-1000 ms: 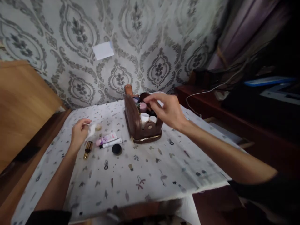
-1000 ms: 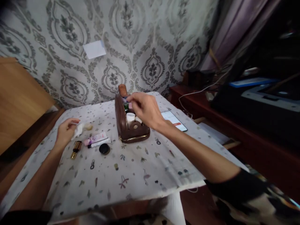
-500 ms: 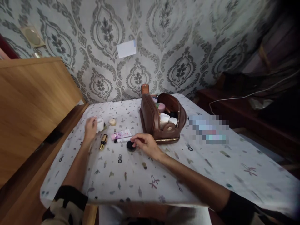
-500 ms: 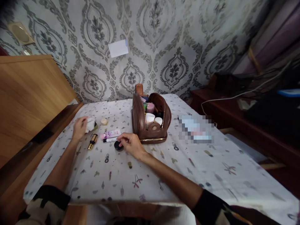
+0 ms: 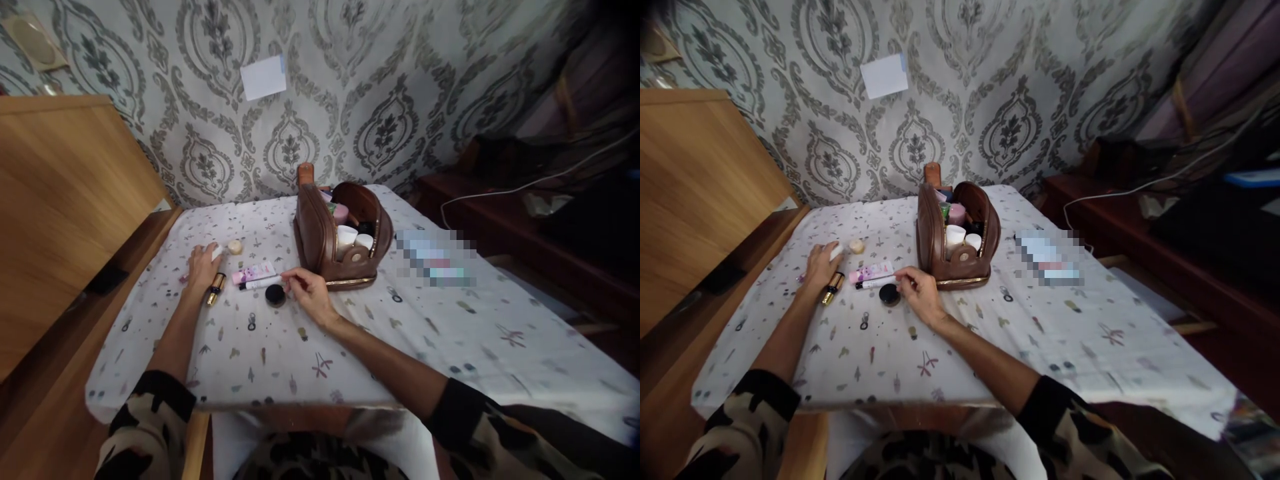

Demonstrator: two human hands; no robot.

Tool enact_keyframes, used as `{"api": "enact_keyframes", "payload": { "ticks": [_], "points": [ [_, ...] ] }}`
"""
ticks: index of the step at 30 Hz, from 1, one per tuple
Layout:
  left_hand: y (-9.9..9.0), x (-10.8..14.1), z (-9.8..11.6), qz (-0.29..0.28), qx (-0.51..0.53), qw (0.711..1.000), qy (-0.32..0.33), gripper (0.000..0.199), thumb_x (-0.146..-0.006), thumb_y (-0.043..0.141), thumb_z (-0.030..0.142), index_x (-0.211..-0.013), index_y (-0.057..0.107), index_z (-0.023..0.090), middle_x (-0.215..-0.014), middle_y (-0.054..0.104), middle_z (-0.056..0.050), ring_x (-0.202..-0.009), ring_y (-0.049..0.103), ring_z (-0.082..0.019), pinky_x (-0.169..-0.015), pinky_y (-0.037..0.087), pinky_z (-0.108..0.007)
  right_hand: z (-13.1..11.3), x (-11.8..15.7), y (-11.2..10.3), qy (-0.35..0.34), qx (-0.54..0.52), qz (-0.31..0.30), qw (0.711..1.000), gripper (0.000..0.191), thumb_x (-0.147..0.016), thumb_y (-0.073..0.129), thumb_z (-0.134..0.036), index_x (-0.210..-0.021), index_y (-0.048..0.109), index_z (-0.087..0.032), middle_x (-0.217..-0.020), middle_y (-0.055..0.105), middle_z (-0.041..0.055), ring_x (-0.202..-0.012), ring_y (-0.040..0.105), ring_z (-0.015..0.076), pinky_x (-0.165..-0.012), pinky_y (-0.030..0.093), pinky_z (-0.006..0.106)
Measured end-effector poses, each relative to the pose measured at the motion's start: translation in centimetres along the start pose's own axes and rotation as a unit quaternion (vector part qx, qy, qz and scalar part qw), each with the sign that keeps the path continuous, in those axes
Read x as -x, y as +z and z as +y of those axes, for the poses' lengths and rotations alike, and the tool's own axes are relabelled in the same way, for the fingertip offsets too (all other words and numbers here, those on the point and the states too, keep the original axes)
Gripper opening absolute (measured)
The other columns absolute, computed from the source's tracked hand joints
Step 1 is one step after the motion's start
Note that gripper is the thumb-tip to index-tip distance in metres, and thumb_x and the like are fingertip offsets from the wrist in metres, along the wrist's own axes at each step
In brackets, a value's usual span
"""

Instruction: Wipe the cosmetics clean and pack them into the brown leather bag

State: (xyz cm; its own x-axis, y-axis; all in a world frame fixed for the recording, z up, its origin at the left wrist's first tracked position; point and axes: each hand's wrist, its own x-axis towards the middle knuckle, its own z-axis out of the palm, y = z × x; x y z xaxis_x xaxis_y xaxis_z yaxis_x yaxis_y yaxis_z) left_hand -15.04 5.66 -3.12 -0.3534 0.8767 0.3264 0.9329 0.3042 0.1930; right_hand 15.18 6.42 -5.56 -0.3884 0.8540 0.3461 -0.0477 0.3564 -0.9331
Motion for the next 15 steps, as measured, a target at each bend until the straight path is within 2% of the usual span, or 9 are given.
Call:
{"api": "enact_keyframes", "payload": {
  "ticks": [4,7,10,12,15],
  "points": [
    [-1.8,0.7,0.7,0.088,0.092,0.992,0.021,0.047,-0.095,0.049,0.040,-0.136,0.056,0.018,-0.124,0.055,-0.015,-0.125,0.051,-0.030,-0.111,0.040,-0.045,-0.2,0.1,0.0,-0.021,0.037,-0.010,0.999,0.023,-0.089,0.053,-0.028,-0.102,0.069,-0.018,-0.088,0.069,0.0036,-0.066,0.064,0.0129,-0.060,0.050,0.025],
    [-3.9,2.2,3.3,0.133,0.156,0.977,0.063,0.047,-0.096,0.049,0.042,-0.136,0.055,0.020,-0.121,0.056,-0.012,-0.123,0.053,-0.027,-0.110,0.043,-0.041,-0.4,0.4,0.2,-0.063,0.080,-0.016,0.995,0.029,-0.086,0.060,-0.027,-0.114,0.067,-0.019,-0.097,0.068,0.0055,-0.070,0.061,0.0133,-0.062,0.051,0.026],
    [-5.1,4.8,7.7,0.102,0.188,0.967,0.141,0.045,-0.096,0.050,0.042,-0.136,0.055,0.022,-0.119,0.055,-0.010,-0.118,0.056,-0.025,-0.105,0.046,-0.039,-0.5,0.6,0.4,-0.081,0.083,-0.030,0.993,0.046,-0.084,0.066,-0.028,-0.129,0.059,-0.021,-0.109,0.064,0.0076,-0.070,0.060,0.0129,-0.064,0.054,0.028],
    [-5.0,6.8,10.6,0.073,0.195,0.957,0.202,0.042,-0.097,0.051,0.039,-0.135,0.055,0.023,-0.120,0.055,-0.010,-0.118,0.056,-0.025,-0.103,0.047,-0.039,-0.5,0.6,0.4,-0.088,0.084,-0.031,0.992,0.052,-0.083,0.067,-0.029,-0.133,0.054,-0.020,-0.113,0.062,0.0083,-0.072,0.060,0.0136,-0.067,0.055,0.030],
    [-3.9,9.3,13.8,0.057,0.199,0.941,0.269,0.039,-0.096,0.053,0.034,-0.133,0.055,0.024,-0.121,0.055,-0.012,-0.117,0.056,-0.025,-0.101,0.048,-0.040,-0.6,0.6,0.2,-0.102,0.116,-0.003,0.988,0.036,-0.082,0.065,-0.026,-0.116,0.058,-0.018,-0.101,0.061,0.0064,-0.078,0.060,0.0176,-0.074,0.055,0.033]
  ]
}}
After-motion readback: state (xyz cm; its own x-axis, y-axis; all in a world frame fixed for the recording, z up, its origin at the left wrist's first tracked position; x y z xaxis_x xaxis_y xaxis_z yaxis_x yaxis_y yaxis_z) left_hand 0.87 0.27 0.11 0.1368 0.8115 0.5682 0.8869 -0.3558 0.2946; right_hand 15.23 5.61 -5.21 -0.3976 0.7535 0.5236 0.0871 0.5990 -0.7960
